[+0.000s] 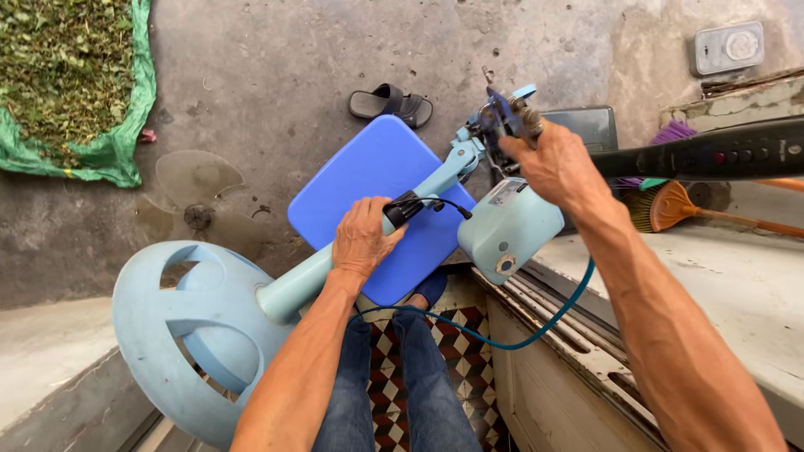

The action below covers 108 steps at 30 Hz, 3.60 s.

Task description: The person disassembles a light blue pedestal fan, removes the motor housing, and uses a power drill to remove the fan blade hub. The person then reassembles the fan components on a workbench.

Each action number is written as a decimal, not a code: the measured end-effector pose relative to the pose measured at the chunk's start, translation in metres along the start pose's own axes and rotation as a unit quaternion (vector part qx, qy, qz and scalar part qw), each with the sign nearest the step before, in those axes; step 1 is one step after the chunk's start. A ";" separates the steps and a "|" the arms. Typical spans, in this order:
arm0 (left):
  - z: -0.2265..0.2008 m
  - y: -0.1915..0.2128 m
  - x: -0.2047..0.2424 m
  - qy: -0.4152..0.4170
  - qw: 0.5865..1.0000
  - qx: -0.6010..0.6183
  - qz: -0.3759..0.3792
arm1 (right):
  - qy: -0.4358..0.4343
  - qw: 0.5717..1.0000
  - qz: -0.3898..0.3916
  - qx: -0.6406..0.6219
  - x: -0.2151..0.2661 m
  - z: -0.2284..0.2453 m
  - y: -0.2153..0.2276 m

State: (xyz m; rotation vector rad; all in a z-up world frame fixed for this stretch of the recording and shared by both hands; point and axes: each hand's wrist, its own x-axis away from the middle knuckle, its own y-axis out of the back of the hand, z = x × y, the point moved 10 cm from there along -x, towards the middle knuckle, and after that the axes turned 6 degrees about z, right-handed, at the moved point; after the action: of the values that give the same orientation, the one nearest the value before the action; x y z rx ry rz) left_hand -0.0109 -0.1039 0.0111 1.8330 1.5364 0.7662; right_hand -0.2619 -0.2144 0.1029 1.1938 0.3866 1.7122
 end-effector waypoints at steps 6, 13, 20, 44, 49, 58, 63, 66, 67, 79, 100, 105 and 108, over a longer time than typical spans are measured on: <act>-0.001 -0.001 0.000 -0.003 1.000 -0.009 0.006 | 0.033 0.997 0.045 0.051 -0.020 0.002 -0.010; -0.001 -0.003 0.001 -0.001 1.000 -0.019 0.015 | -0.010 0.993 0.022 0.116 -0.022 -0.010 -0.013; -0.002 -0.004 0.003 -0.010 1.000 -0.023 0.001 | 0.032 0.994 -0.018 0.102 -0.017 -0.013 -0.022; -0.001 -0.007 0.004 -0.012 0.999 -0.041 -0.006 | -0.020 0.945 0.118 0.305 -0.019 -0.044 -0.023; -0.001 -0.010 0.004 -0.007 0.999 -0.047 0.007 | -0.031 0.936 0.106 0.334 -0.017 -0.052 -0.023; 0.000 -0.014 0.005 -0.007 0.998 -0.057 0.012 | -0.034 0.938 0.130 0.319 -0.007 -0.047 -0.041; -0.006 -0.011 0.007 -0.013 0.998 -0.065 0.001 | -0.041 0.959 0.102 0.263 0.004 -0.046 -0.031; -0.005 -0.009 0.006 -0.014 0.997 -0.072 0.000 | -0.071 0.970 0.132 0.194 0.002 -0.053 -0.021; -0.006 -0.011 0.007 -0.016 0.997 -0.073 0.003 | -0.044 0.973 0.119 0.192 0.001 -0.047 -0.018; -0.007 -0.015 0.005 -0.009 0.996 -0.085 0.013 | -0.134 0.991 -0.007 0.017 0.021 -0.070 0.023; -0.017 -0.013 0.002 -0.008 0.994 -0.110 0.016 | -0.145 0.986 -0.049 -0.074 0.020 -0.148 0.029; -0.020 -0.010 -0.001 -0.007 0.994 -0.109 0.012 | -0.102 0.892 -0.157 -0.412 0.048 -0.198 -0.004; -0.022 -0.012 -0.001 -0.006 0.993 -0.115 0.014 | -0.082 0.784 -0.173 -0.591 0.050 -0.220 -0.040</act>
State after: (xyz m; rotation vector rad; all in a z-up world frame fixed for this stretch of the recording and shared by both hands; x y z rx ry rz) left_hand -0.0351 -0.1016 0.0158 1.6885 1.3557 0.9030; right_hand -0.4288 -0.0969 -0.0012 0.2725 -0.5272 1.1156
